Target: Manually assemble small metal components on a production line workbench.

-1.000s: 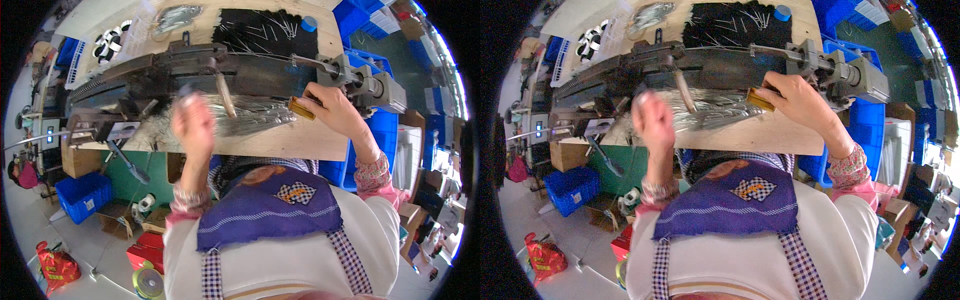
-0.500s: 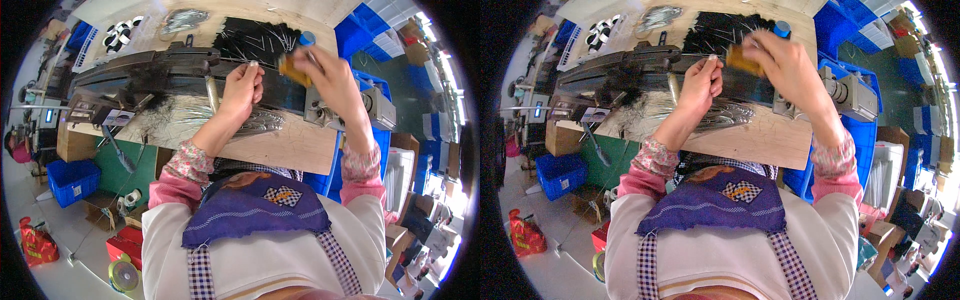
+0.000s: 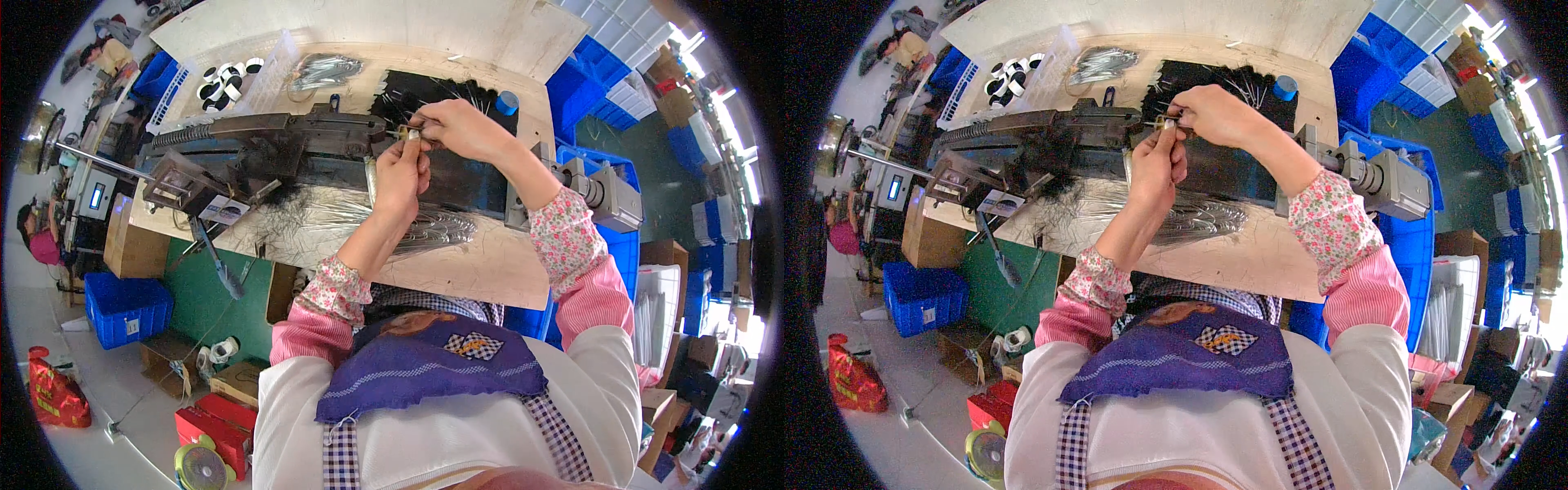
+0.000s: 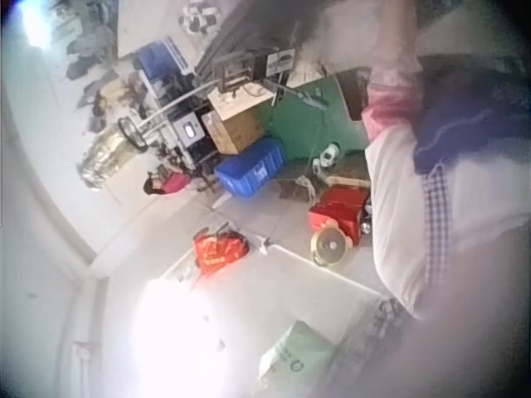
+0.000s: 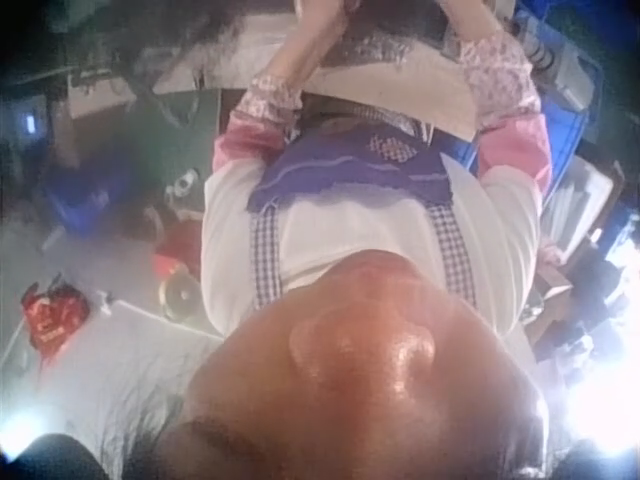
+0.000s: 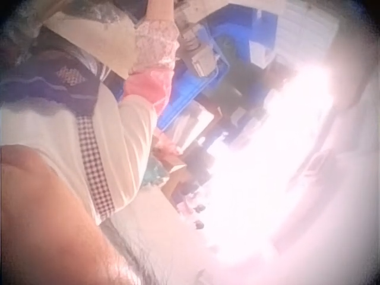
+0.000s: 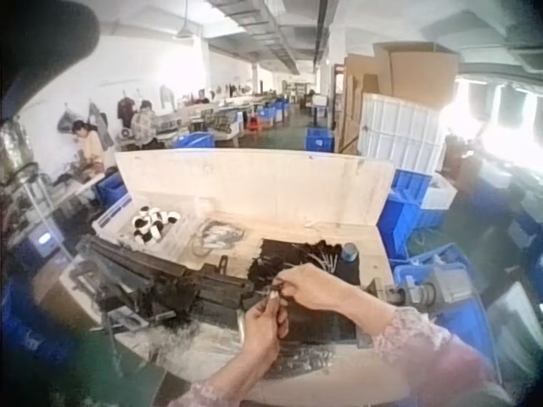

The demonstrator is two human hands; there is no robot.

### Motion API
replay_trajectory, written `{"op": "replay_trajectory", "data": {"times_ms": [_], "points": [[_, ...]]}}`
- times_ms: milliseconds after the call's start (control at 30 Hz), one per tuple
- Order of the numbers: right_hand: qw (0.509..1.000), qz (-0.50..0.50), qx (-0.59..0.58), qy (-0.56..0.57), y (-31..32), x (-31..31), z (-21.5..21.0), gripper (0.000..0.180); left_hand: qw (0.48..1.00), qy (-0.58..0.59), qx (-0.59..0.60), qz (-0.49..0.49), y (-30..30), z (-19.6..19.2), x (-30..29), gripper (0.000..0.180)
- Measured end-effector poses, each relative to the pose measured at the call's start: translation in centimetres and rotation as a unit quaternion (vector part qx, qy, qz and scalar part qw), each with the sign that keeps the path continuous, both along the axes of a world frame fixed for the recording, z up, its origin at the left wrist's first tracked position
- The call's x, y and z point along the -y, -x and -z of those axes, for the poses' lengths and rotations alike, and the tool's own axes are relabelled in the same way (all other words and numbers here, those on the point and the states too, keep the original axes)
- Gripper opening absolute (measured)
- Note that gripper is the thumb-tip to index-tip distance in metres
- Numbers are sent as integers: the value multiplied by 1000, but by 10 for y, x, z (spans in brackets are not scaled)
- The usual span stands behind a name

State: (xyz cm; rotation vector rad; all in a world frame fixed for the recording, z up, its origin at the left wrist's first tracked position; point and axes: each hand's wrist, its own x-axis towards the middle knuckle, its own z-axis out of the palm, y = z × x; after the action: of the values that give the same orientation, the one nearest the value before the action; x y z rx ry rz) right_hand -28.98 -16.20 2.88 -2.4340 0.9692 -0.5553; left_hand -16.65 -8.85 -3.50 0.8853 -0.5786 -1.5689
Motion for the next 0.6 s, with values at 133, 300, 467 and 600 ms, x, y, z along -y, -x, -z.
{"op": "replay_trajectory", "data": {"times_ms": [133, 300, 467, 600], "points": [[977, 50, 53, -200, 19, 1, -1, 23, 999, -18, -23, -16, 6, -5, -3, 24], [918, 62, 91, -382, 22, 17, -13, 28, 997, -3, 73, -5, 2, 1, 0, 42], [970, 24, 8, -240, 22, 17, -14, 32, 980, 11, -177, 87, 13, -18, 2, 84], [972, 174, -114, 109, 41, 5, -30, 37, 937, -36, -335, 93, -9, -22, 6, 91]]}}
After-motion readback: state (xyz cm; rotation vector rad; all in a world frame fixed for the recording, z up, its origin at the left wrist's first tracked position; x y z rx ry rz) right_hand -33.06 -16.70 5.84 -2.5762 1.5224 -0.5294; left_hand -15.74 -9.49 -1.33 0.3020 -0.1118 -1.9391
